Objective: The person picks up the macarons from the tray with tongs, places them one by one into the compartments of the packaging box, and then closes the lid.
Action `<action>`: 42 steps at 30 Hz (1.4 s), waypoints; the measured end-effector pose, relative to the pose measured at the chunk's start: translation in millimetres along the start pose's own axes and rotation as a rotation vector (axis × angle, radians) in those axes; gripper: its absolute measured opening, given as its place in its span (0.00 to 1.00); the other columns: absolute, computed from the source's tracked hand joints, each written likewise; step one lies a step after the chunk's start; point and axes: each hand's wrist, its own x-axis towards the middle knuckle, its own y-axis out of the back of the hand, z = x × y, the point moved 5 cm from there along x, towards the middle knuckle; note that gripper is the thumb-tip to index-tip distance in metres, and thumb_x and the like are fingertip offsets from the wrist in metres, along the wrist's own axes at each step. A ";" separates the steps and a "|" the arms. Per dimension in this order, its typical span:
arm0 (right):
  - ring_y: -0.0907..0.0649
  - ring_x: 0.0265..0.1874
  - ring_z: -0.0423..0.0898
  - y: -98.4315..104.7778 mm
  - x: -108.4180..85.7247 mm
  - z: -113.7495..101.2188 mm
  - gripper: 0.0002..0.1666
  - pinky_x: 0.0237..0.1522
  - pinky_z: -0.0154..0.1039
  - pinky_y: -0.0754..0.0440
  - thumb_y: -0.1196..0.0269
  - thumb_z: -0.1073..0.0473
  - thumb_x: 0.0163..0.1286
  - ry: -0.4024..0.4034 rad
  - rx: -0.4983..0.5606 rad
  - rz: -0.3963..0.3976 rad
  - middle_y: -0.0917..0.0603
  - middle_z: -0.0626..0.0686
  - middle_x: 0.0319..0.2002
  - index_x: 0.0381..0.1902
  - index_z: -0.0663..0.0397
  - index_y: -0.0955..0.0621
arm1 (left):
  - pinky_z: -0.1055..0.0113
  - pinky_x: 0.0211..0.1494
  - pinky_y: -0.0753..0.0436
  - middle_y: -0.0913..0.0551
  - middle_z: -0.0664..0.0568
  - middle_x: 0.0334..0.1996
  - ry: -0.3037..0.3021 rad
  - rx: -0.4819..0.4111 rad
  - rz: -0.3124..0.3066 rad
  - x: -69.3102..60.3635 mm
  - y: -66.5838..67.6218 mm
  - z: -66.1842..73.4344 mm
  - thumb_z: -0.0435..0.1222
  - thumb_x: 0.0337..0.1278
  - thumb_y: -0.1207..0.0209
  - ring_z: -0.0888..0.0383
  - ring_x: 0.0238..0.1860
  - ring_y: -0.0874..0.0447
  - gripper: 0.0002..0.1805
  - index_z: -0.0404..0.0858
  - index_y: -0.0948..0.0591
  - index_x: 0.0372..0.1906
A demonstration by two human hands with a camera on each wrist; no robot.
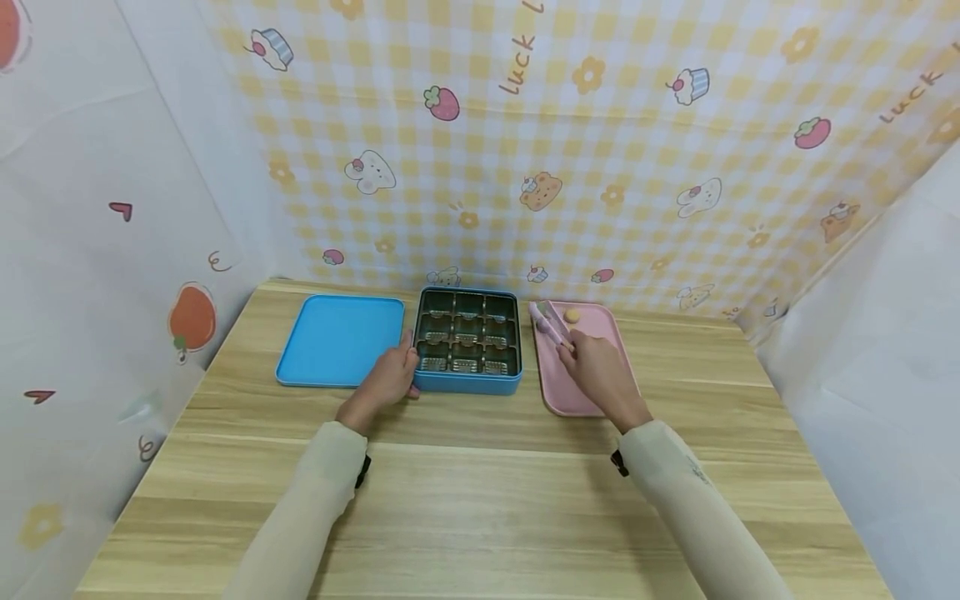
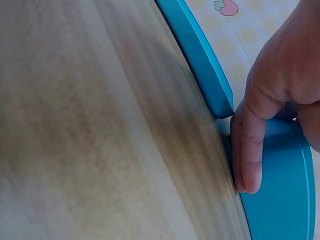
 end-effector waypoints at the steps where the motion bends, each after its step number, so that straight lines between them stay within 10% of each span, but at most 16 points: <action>1: 0.29 0.15 0.45 -0.1 2.5 -3.0 0.14 0.16 0.36 0.36 0.38 0.56 0.72 -0.002 0.003 0.003 0.27 0.51 0.17 0.27 0.57 0.25 | 0.51 0.54 0.20 0.33 0.51 0.10 0.000 0.004 0.002 0.0 0.1 0.1 0.40 0.81 0.70 0.53 0.24 0.12 0.32 0.25 0.61 0.77; 17: 0.26 0.15 0.45 -19.9 33.6 -58.9 0.14 0.16 0.36 0.33 0.40 0.52 0.74 0.101 -0.007 -0.006 0.24 0.51 0.20 0.30 0.54 0.22 | 0.49 0.62 0.24 0.33 0.51 0.11 -0.001 0.003 0.009 -0.2 0.0 0.4 0.39 0.80 0.69 0.54 0.23 0.13 0.32 0.25 0.60 0.77; 42: 0.24 0.16 0.43 -47.7 50.6 -106.3 0.13 0.16 0.33 0.31 0.39 0.51 0.74 0.148 -0.016 -0.071 0.19 0.52 0.25 0.39 0.56 0.18 | 0.60 0.42 0.16 0.31 0.49 0.13 -0.007 -0.018 0.018 -0.2 -0.3 0.3 0.39 0.80 0.67 0.55 0.23 0.13 0.32 0.26 0.59 0.77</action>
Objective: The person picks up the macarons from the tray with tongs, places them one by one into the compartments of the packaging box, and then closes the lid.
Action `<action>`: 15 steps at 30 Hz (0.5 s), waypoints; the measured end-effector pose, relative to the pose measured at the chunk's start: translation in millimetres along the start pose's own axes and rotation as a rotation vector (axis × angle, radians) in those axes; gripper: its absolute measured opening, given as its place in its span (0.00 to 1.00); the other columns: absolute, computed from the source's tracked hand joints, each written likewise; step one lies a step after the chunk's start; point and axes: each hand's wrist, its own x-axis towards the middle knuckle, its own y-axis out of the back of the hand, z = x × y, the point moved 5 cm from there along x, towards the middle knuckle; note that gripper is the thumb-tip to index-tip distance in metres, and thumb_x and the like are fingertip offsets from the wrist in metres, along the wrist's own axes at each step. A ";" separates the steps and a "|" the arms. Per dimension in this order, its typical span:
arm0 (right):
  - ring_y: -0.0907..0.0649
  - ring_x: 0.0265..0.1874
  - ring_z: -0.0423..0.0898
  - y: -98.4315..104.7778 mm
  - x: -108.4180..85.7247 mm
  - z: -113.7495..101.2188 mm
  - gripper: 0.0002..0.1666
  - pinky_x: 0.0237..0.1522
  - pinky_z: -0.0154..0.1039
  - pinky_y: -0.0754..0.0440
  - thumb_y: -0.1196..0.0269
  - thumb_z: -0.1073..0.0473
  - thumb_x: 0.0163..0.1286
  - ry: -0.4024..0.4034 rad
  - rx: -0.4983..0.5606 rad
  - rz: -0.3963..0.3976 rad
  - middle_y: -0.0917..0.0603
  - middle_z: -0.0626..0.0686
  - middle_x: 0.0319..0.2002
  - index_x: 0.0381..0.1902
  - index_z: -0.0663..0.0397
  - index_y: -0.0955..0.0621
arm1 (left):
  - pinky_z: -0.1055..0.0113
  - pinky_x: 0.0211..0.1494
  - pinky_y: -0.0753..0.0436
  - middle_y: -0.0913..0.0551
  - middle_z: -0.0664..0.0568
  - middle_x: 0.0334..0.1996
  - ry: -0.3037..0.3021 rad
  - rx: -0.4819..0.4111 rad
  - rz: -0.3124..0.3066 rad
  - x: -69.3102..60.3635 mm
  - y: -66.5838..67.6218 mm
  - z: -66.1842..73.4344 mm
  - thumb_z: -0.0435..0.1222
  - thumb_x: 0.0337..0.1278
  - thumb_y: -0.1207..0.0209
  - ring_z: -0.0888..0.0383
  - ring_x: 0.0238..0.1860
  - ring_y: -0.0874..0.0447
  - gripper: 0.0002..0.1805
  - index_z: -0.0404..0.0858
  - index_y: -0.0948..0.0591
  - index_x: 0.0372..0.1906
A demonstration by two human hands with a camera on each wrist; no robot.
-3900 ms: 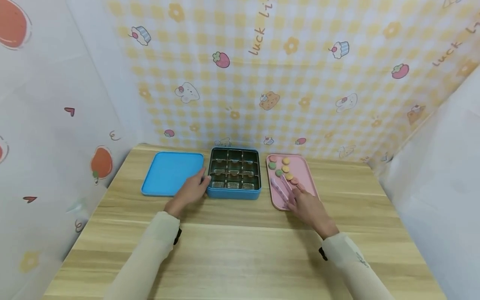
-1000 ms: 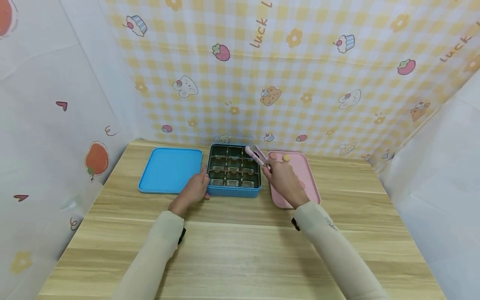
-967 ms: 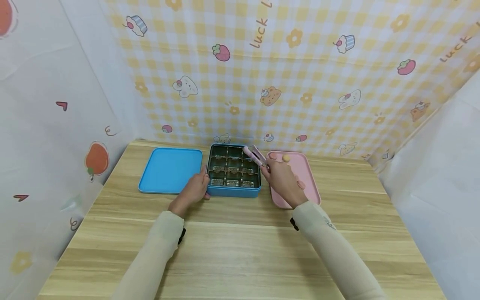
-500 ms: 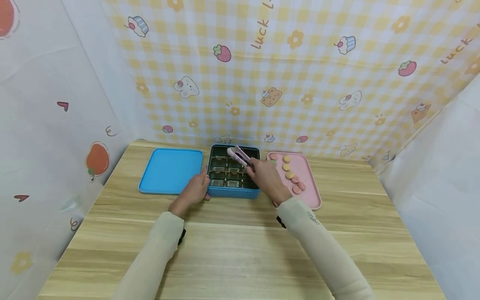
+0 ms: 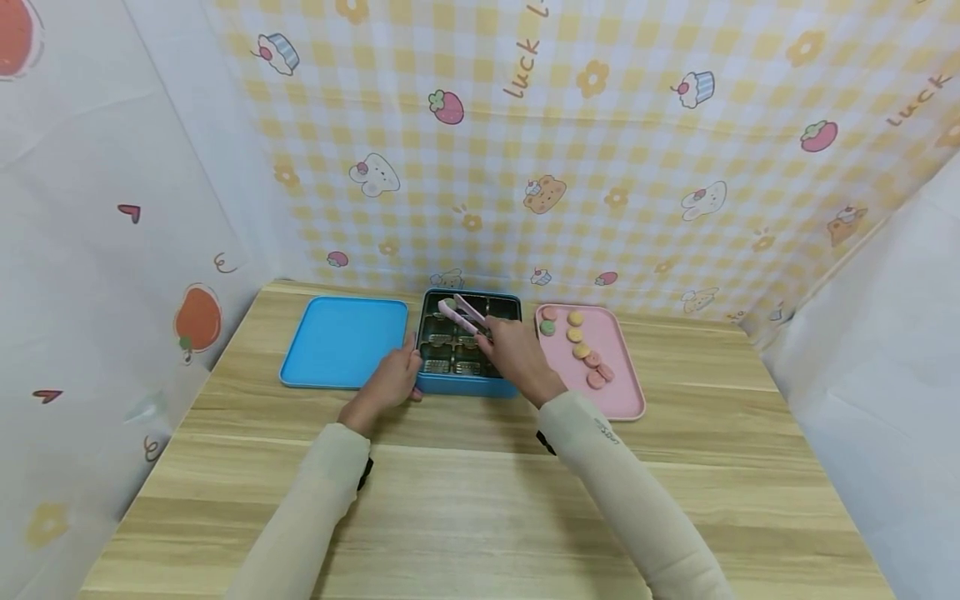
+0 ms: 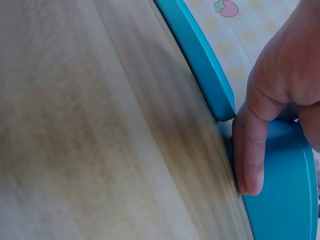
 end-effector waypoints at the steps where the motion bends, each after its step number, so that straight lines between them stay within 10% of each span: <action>1: 0.24 0.16 0.44 -0.3 0.3 -0.2 0.13 0.16 0.33 0.31 0.39 0.51 0.74 0.000 -0.001 0.001 0.18 0.52 0.25 0.38 0.56 0.18 | 0.60 0.42 0.16 0.31 0.49 0.13 0.002 0.000 0.000 0.3 -0.4 -0.5 0.39 0.80 0.67 0.55 0.23 0.13 0.32 0.26 0.59 0.77; 15: 0.25 0.15 0.43 -0.9 -0.3 0.7 0.14 0.15 0.33 0.32 0.39 0.51 0.74 -0.017 -0.004 -0.005 0.19 0.52 0.25 0.38 0.56 0.19 | 0.54 0.52 0.17 0.31 0.48 0.14 0.015 -0.006 -0.001 0.7 -0.5 -1.4 0.39 0.80 0.67 0.56 0.23 0.13 0.32 0.27 0.59 0.78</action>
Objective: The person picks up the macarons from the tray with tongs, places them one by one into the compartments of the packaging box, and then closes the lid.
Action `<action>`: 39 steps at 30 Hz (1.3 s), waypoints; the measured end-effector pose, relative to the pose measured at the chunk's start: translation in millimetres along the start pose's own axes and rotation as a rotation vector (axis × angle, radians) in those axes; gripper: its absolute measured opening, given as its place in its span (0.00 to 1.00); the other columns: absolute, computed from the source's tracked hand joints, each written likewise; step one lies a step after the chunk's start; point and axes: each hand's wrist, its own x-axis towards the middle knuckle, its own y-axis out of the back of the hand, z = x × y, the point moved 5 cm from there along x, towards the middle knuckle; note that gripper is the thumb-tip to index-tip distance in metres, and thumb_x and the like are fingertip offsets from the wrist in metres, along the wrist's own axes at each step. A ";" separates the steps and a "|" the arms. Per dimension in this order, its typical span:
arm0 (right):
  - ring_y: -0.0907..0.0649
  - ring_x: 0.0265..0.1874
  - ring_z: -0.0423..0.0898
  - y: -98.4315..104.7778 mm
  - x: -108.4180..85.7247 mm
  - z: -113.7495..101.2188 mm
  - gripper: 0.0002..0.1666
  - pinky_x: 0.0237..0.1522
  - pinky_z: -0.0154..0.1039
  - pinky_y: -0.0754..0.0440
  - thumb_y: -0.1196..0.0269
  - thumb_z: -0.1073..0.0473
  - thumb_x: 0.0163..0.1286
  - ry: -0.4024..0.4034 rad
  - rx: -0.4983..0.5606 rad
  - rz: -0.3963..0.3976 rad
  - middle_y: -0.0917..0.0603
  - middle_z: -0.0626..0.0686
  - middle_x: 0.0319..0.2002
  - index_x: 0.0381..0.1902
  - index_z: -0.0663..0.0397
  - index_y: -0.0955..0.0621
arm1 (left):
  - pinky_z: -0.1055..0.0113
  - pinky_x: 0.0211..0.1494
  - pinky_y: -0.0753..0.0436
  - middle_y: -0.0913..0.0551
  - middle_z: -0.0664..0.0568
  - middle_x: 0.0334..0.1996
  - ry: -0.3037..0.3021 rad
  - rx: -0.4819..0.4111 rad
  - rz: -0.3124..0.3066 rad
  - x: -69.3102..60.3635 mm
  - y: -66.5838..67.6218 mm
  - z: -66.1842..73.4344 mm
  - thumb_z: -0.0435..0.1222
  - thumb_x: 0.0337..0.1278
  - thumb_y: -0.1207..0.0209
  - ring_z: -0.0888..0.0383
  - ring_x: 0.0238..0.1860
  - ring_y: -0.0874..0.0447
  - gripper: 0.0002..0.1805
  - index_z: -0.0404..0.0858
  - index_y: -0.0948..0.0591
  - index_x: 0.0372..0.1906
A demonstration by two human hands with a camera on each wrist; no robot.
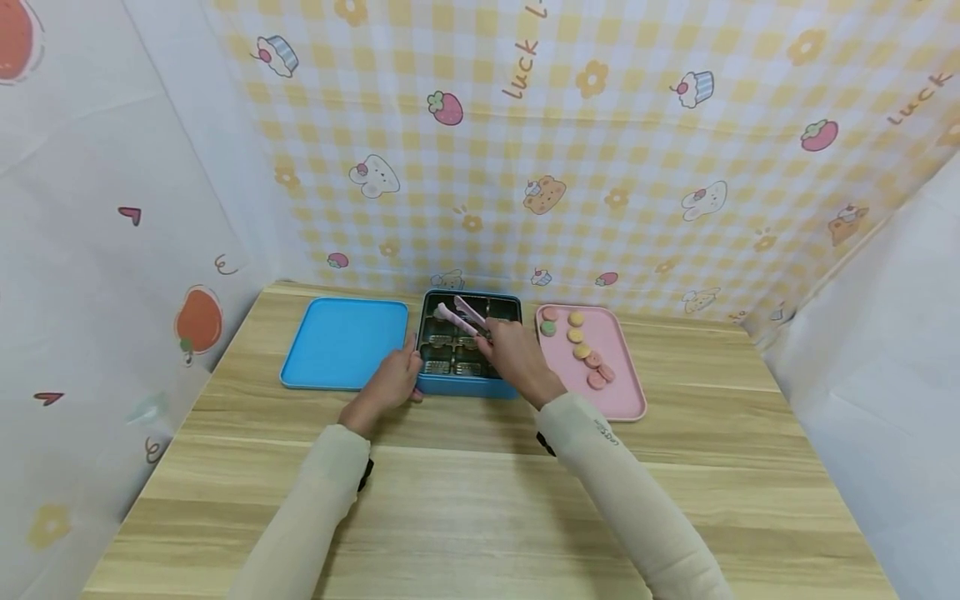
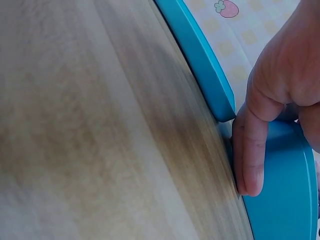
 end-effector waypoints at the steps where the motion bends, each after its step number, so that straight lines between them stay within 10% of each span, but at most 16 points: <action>1: 0.25 0.15 0.43 1.1 -0.7 0.9 0.14 0.15 0.32 0.32 0.39 0.50 0.74 -0.002 0.000 0.001 0.19 0.52 0.25 0.39 0.56 0.19 | 0.54 0.51 0.17 0.31 0.49 0.14 -0.001 -0.001 -0.002 -0.1 0.0 0.3 0.39 0.80 0.67 0.55 0.23 0.13 0.32 0.27 0.59 0.78; 12: 0.26 0.14 0.45 24.9 -16.9 35.5 0.14 0.13 0.36 0.33 0.41 0.50 0.75 -0.046 0.004 0.077 0.24 0.51 0.21 0.36 0.54 0.23 | 0.50 0.57 0.20 0.31 0.50 0.13 -0.011 -0.012 -0.015 -2.0 2.2 2.5 0.39 0.80 0.69 0.54 0.24 0.12 0.32 0.25 0.60 0.77; 34: 0.26 0.15 0.46 43.8 -58.6 140.2 0.13 0.15 0.38 0.33 0.39 0.53 0.72 -0.212 -0.004 0.059 0.22 0.52 0.19 0.35 0.58 0.23 | 0.63 0.28 0.15 0.20 0.31 0.35 -0.016 -0.057 0.000 -2.2 1.6 0.7 0.38 0.81 0.67 0.53 0.21 0.16 0.31 0.26 0.55 0.77; 39: 0.24 0.17 0.48 45.1 -66.4 153.9 0.13 0.17 0.39 0.31 0.40 0.54 0.73 -0.255 -0.013 0.052 0.21 0.54 0.21 0.33 0.57 0.25 | 0.54 0.46 0.17 0.18 0.29 0.38 -0.018 0.076 0.020 -2.9 3.8 3.0 0.41 0.81 0.66 0.50 0.25 0.16 0.32 0.27 0.55 0.78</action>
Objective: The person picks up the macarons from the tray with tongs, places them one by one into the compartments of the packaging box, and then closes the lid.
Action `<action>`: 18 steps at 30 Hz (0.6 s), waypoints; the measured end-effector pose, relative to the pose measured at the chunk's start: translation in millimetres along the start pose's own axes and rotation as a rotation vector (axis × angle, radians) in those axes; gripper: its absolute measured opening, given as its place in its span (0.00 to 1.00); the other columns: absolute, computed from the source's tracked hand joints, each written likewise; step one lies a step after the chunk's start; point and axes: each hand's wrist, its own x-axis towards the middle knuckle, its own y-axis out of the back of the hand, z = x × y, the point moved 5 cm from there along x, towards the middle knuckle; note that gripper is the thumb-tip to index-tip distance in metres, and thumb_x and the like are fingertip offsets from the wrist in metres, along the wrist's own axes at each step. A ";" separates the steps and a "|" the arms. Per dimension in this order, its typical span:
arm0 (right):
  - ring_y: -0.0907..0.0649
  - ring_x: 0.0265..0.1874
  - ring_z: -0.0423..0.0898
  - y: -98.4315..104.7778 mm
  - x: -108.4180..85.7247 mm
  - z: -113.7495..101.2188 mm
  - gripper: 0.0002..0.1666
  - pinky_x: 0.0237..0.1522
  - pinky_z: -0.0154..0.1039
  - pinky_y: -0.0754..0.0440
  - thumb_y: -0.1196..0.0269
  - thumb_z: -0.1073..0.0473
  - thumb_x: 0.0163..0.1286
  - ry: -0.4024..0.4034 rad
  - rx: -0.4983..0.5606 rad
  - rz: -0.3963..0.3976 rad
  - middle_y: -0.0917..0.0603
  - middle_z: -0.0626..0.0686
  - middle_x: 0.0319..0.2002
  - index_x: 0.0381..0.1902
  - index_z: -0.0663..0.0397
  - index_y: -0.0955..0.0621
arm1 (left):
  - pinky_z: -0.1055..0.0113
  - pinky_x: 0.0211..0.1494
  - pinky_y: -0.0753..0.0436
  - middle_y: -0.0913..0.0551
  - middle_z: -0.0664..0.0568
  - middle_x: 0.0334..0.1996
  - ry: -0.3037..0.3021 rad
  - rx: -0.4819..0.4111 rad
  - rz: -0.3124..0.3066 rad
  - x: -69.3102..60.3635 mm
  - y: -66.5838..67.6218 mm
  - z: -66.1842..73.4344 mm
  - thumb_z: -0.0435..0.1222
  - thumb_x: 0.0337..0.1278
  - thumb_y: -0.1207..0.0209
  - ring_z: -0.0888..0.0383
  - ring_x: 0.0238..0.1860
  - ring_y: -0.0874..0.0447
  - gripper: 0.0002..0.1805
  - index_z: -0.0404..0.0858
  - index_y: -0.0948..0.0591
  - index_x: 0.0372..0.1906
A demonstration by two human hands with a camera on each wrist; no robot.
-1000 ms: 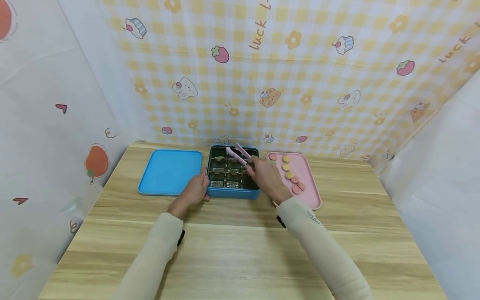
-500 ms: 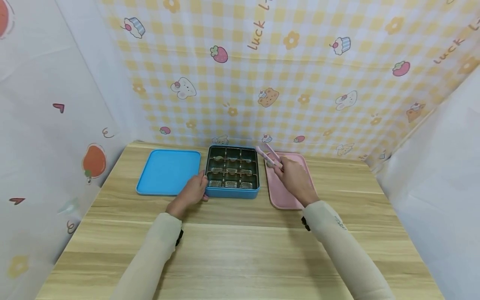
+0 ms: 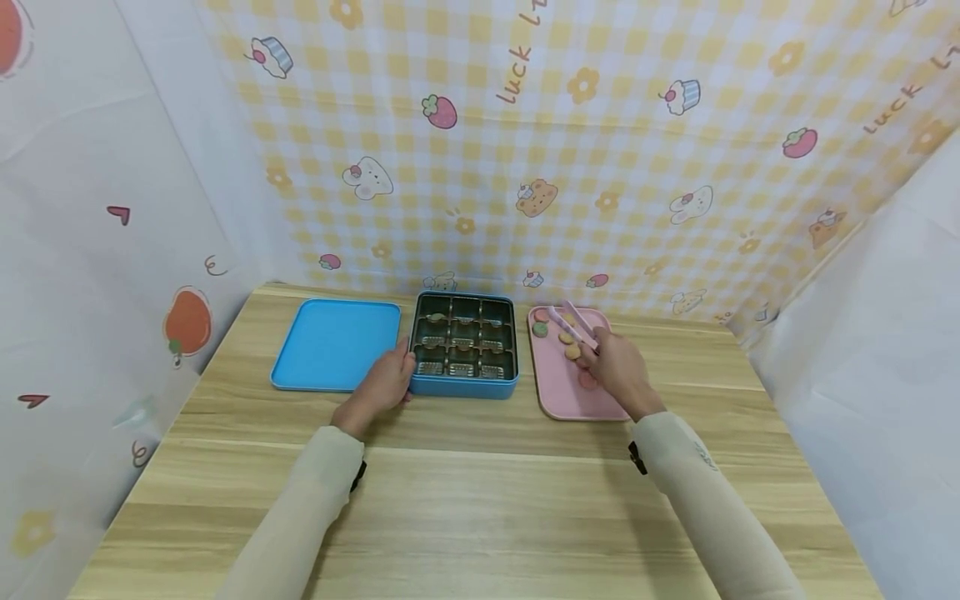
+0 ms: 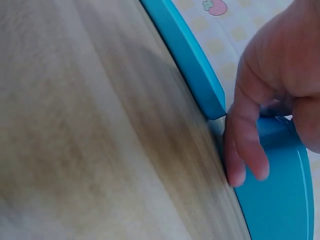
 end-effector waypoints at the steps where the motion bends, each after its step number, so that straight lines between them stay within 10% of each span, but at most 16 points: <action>1: 0.24 0.18 0.48 -0.1 -0.5 2.7 0.13 0.17 0.39 0.31 0.40 0.54 0.73 -0.003 -0.004 -0.002 0.21 0.54 0.22 0.32 0.57 0.25 | 0.52 0.51 0.19 0.18 0.29 0.44 -0.013 0.034 0.014 0.2 0.9 1.1 0.41 0.81 0.66 0.48 0.31 0.14 0.32 0.26 0.54 0.77; 6: 0.25 0.19 0.48 -1.5 -2.4 15.7 0.15 0.18 0.38 0.30 0.42 0.54 0.74 -0.025 -0.010 -0.018 0.22 0.55 0.23 0.30 0.58 0.26 | 0.44 0.65 0.29 0.37 0.31 0.72 -0.041 0.126 0.062 -0.5 4.4 4.1 0.41 0.80 0.62 0.38 0.70 0.33 0.32 0.26 0.51 0.77; 18: 0.25 0.19 0.48 -4.1 -6.5 29.7 0.17 0.19 0.37 0.31 0.42 0.53 0.74 -0.047 0.011 -0.039 0.22 0.55 0.22 0.29 0.58 0.26 | 0.43 0.73 0.37 0.44 0.33 0.75 -0.099 0.013 0.067 1.3 1.8 1.2 0.37 0.80 0.61 0.37 0.74 0.43 0.33 0.33 0.57 0.79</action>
